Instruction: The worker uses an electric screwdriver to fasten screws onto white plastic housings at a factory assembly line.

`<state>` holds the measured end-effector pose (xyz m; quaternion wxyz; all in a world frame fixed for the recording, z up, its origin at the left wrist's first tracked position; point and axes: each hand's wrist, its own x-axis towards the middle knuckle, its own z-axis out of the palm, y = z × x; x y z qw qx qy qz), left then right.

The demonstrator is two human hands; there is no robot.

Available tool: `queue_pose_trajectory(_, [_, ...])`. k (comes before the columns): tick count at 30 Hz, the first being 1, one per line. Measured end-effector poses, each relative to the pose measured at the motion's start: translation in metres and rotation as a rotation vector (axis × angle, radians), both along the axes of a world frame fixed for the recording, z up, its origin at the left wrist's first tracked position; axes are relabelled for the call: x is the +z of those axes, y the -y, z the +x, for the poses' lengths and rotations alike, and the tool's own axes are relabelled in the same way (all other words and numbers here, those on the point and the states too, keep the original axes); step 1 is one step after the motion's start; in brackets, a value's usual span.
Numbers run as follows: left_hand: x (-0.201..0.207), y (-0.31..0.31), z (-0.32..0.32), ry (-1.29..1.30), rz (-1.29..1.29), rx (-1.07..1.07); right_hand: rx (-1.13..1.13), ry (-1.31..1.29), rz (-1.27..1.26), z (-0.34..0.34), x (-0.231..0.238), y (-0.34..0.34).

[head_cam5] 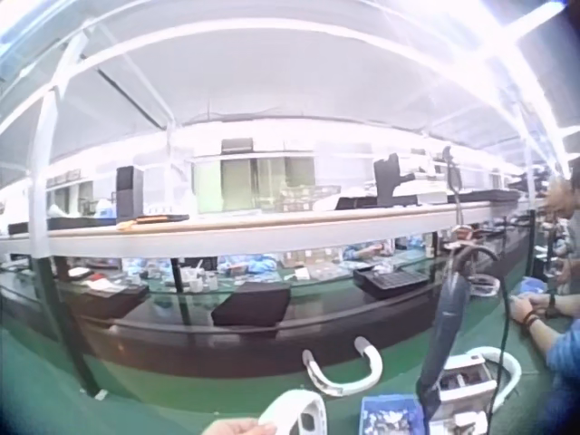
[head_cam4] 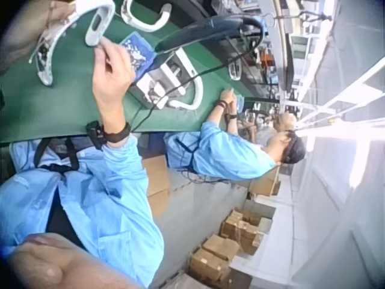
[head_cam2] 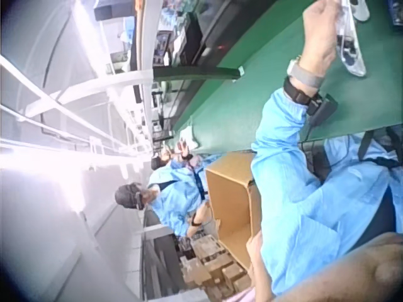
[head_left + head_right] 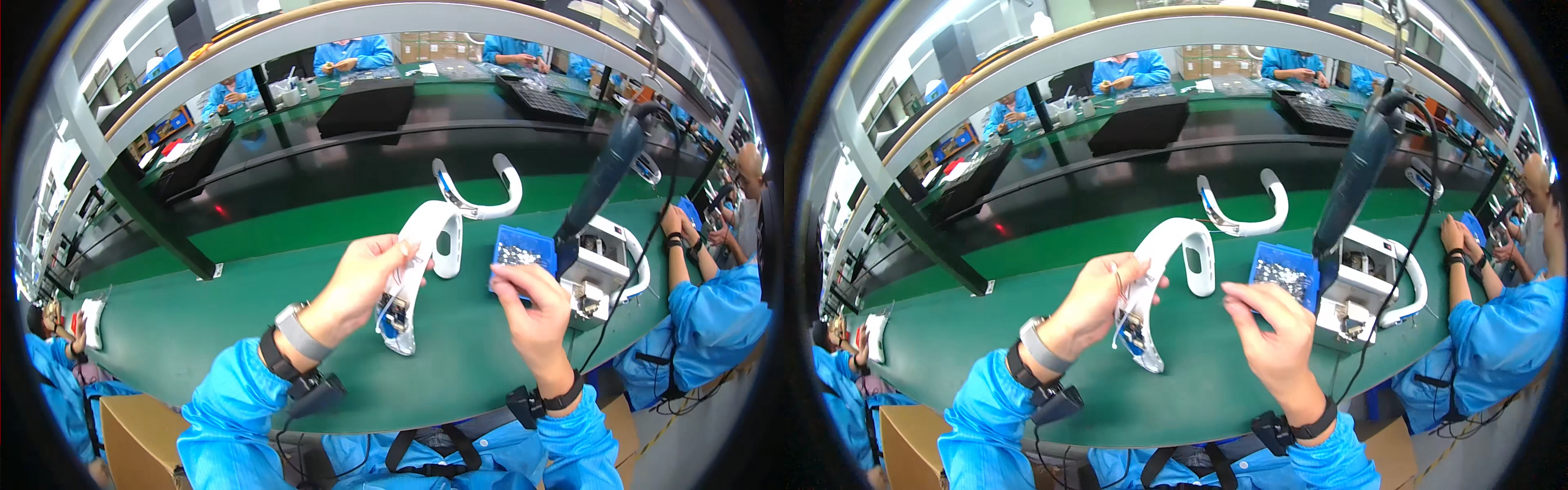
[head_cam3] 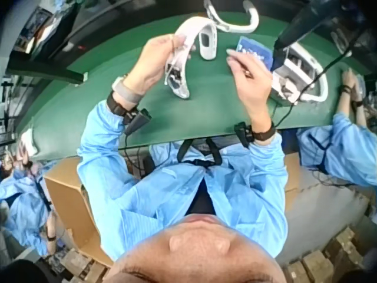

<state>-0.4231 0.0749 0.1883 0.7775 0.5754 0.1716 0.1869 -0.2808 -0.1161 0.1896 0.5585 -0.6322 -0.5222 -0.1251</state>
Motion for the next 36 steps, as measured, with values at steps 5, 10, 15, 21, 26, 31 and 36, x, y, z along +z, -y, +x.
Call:
queue_pose_trajectory(5, [-0.016, 0.050, 0.013, 0.034, -0.025, -0.009, 0.097, 0.038, 0.044, 0.000, 0.012, -0.014])
queue_pose_trajectory(10, [-0.015, 0.071, 0.013, 0.106, 0.020, -0.108, 0.032, 0.263, 0.072, 0.002, 0.006, -0.015])
queue_pose_trajectory(15, [-0.019, 0.066, 0.009, 0.115, 0.053, -0.230, 0.040, 0.345, 0.042, 0.002, 0.004, -0.011])
queue_pose_trajectory(21, [-0.024, 0.077, 0.012, 0.196, 0.001, -0.192, 0.042, 0.538, 0.065, 0.007, 0.002, -0.006])
queue_pose_trajectory(26, [-0.032, 0.075, 0.011, 0.226, -0.133, -0.149, -0.028, 0.760, -0.012, 0.005, 0.008, 0.000])
queue_pose_trajectory(31, [-0.029, 0.075, 0.014, 0.210, 0.033, -0.077, 0.011, 0.744, -0.018, 0.006, 0.015, 0.005])
queue_pose_trajectory(36, [-0.016, 0.075, 0.018, 0.110, 0.003, -0.212, -0.306, 0.451, 0.237, 0.045, 0.058, 0.017])
